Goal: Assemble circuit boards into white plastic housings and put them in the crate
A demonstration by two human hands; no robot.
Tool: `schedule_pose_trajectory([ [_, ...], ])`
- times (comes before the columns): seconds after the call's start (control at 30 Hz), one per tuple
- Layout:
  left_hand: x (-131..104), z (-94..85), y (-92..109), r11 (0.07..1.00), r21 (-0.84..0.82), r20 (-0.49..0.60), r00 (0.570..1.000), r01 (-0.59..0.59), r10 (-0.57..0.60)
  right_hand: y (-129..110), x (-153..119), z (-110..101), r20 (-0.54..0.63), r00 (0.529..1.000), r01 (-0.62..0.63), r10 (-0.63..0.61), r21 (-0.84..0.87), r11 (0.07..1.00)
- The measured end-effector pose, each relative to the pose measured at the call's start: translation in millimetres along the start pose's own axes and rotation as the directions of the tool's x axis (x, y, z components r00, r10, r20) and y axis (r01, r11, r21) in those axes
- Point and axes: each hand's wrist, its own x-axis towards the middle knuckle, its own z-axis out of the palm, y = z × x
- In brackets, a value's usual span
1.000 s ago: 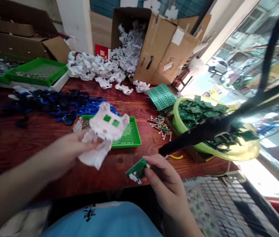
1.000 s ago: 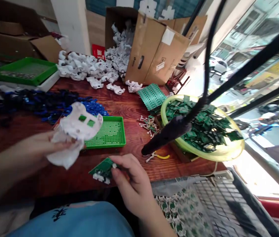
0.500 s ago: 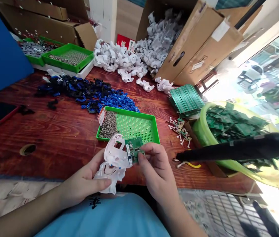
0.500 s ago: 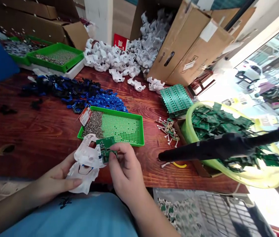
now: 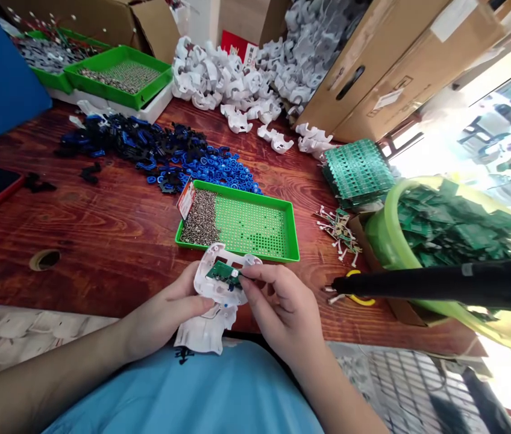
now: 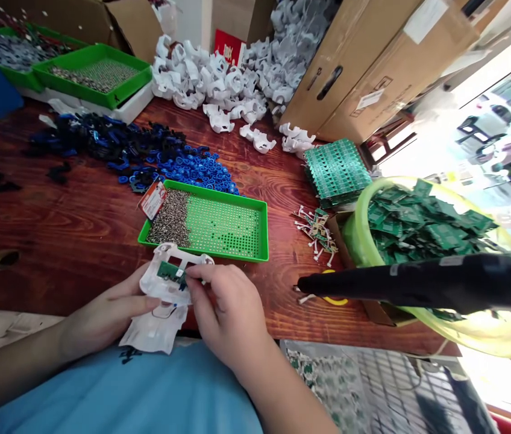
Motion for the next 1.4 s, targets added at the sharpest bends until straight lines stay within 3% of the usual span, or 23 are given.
schedule_pose_trajectory([
  [0.13,1.1,9.3,8.8,0.998,0.061,-0.037,0.999,-0.019,0.021,1.3,2.2,3.4,-0.001,0.999,0.054,-0.054,-0.099,0.994],
  [0.37,-2.7,10.7,8.5,0.992,0.125,0.020,1.000,0.019,-0.021,-0.5,4.8,11.9,-0.123,0.992,-0.014,-0.029,-0.333,0.943],
  [0.47,-4.2,7.9,5.2,0.996,0.089,0.056,0.998,0.032,-0.037,0.5,5.8,14.5,-0.124,0.992,-0.054,0.015,-0.320,0.946],
  [0.63,-0.7,7.7,3.7,0.996,0.015,0.028,0.996,0.083,-0.083,-0.1,5.3,16.4,-0.126,0.986,-0.134,0.104,-0.257,0.957],
  [0.93,0.0,5.1,-2.7,0.977,0.194,-0.015,0.995,-0.091,0.096,-1.8,3.4,15.9,-0.067,0.964,-0.260,0.258,-0.023,0.965],
  [1.07,-2.0,5.5,-5.6,0.967,0.228,0.015,0.993,-0.118,0.118,-0.1,4.2,23.8,-0.048,0.964,-0.262,0.262,0.004,0.965],
  [1.4,-6.5,4.4,-6.7,0.960,0.253,0.018,0.992,-0.122,0.121,-4.8,3.2,31.4,-0.121,0.977,-0.195,0.176,-0.169,0.966],
])
